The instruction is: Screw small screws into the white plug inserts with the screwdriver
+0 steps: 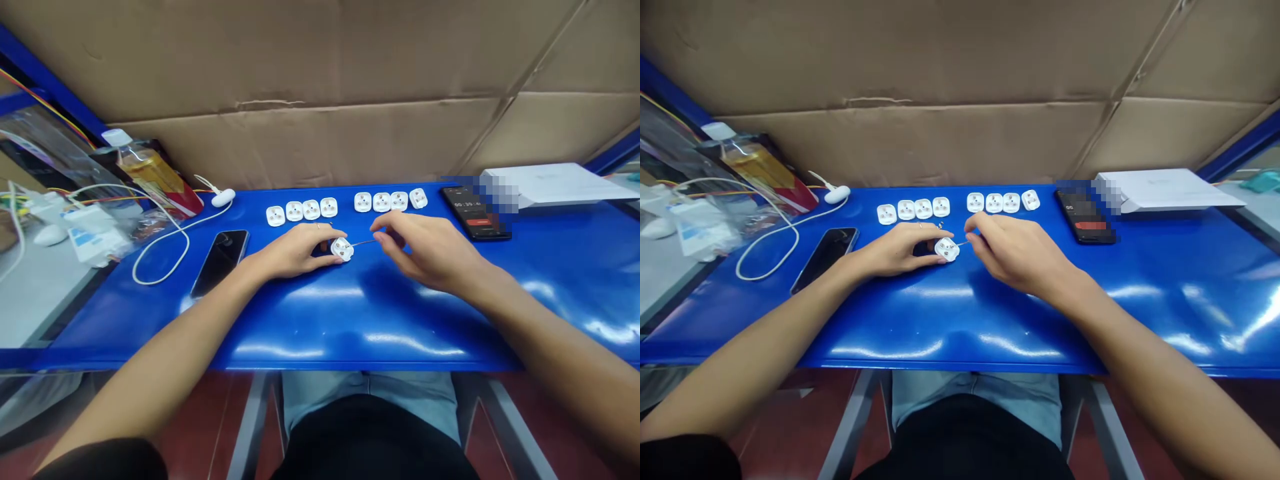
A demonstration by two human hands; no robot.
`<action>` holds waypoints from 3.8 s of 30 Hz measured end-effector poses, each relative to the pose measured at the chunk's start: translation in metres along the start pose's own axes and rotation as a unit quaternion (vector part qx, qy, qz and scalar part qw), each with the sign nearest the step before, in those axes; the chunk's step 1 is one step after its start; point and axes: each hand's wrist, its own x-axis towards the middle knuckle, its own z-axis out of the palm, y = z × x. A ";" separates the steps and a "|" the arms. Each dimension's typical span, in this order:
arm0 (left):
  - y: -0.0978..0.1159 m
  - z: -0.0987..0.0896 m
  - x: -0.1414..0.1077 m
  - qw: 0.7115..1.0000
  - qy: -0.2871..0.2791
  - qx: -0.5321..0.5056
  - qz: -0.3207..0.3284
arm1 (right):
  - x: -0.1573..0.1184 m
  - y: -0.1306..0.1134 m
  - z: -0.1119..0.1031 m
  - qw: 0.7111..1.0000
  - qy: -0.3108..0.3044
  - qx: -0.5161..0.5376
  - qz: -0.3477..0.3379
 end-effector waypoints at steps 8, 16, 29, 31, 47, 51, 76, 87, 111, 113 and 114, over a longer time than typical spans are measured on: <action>0.001 -0.001 0.000 1.000 -0.006 -0.003 -0.002 | 0.001 -0.002 -0.003 1.000 -0.002 0.019 -0.013; 0.000 0.000 -0.001 1.000 0.004 -0.007 -0.002 | 0.002 -0.001 -0.004 0.998 -0.006 0.008 -0.057; 0.000 0.000 -0.001 1.000 0.005 -0.001 0.000 | 0.000 -0.001 -0.004 0.999 -0.018 0.002 -0.035; -0.001 0.000 -0.001 1.000 0.003 0.000 0.003 | 0.000 -0.001 -0.005 0.999 -0.022 0.000 -0.050; 0.000 -0.003 -0.002 0.998 0.042 0.019 0.033 | -0.001 0.001 -0.001 0.996 0.058 0.016 -0.070; 0.003 -0.005 0.000 0.992 0.118 -0.002 0.043 | 0.000 -0.001 -0.001 0.992 0.090 0.010 -0.091; -0.019 -0.002 0.002 0.978 0.137 0.117 -0.102 | -0.002 -0.001 0.001 0.984 0.128 0.003 -0.121; -0.001 -0.013 0.002 0.983 0.164 0.054 -0.061 | -0.003 -0.004 0.000 0.996 0.047 0.017 -0.074; 0.000 0.001 0.002 0.999 0.039 0.004 0.001 | -0.004 -0.001 0.006 0.997 0.012 -0.025 -0.066; 0.000 0.003 0.002 0.999 0.048 0.012 -0.002 | -0.004 -0.001 0.005 0.998 0.018 -0.034 -0.055; 0.000 0.004 0.002 0.999 0.049 0.014 -0.003 | -0.004 -0.002 0.005 0.998 0.017 -0.035 -0.051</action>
